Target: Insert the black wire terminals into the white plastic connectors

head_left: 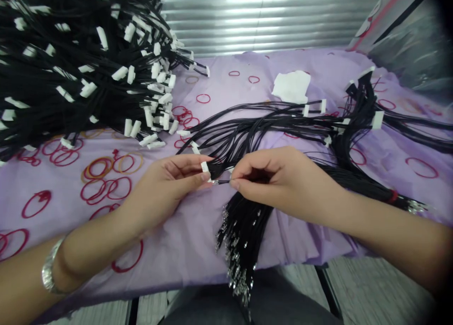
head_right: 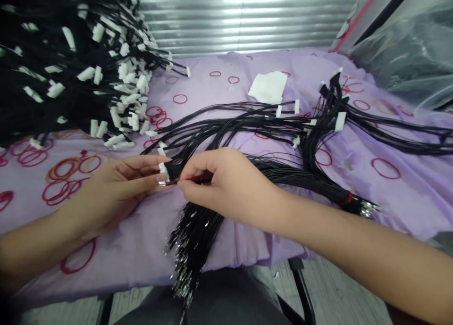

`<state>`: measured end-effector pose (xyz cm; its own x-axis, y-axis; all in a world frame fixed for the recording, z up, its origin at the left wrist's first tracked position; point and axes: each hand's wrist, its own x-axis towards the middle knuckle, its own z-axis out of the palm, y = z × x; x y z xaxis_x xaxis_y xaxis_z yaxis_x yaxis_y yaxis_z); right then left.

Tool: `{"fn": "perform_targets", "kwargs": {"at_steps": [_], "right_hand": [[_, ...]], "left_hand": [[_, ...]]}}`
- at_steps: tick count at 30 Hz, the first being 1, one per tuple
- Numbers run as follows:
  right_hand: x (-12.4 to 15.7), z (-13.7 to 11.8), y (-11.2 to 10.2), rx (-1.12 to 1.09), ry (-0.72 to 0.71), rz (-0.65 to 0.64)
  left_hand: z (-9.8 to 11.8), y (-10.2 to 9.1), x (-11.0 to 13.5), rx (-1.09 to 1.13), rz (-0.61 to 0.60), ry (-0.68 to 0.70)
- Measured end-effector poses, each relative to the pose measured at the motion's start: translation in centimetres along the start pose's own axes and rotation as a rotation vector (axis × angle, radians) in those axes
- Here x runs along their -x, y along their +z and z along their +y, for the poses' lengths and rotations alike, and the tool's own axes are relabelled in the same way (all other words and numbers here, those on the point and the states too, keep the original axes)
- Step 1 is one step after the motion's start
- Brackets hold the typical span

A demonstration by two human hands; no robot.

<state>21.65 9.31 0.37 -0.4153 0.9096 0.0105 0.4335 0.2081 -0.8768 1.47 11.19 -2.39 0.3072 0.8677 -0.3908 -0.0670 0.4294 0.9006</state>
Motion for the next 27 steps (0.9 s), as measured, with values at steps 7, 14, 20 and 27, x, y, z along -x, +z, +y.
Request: {"fn": "perform_targets", "kwargs": {"at_steps": [7,14,20,27], "right_hand": [[-0.5,0.3,-0.2,0.017,-0.154,0.052],[-0.4,0.4,0.1,0.107,-0.084,0.035],[-0.4,0.7,0.6,0.312,-0.146,0.114],[-0.3,1.2,0.3,0.507,-0.346,0.249]], "left_hand": [[0.1,0.5,0.7,-0.019,-0.103,0.018],[0.0,0.3,0.9,-0.035,-0.174,0.006],[0.0,0.2,0.7,-0.092,-0.171,-0.01],[0.1,0.2,0.5,-0.107,-0.132,-0.046]]}}
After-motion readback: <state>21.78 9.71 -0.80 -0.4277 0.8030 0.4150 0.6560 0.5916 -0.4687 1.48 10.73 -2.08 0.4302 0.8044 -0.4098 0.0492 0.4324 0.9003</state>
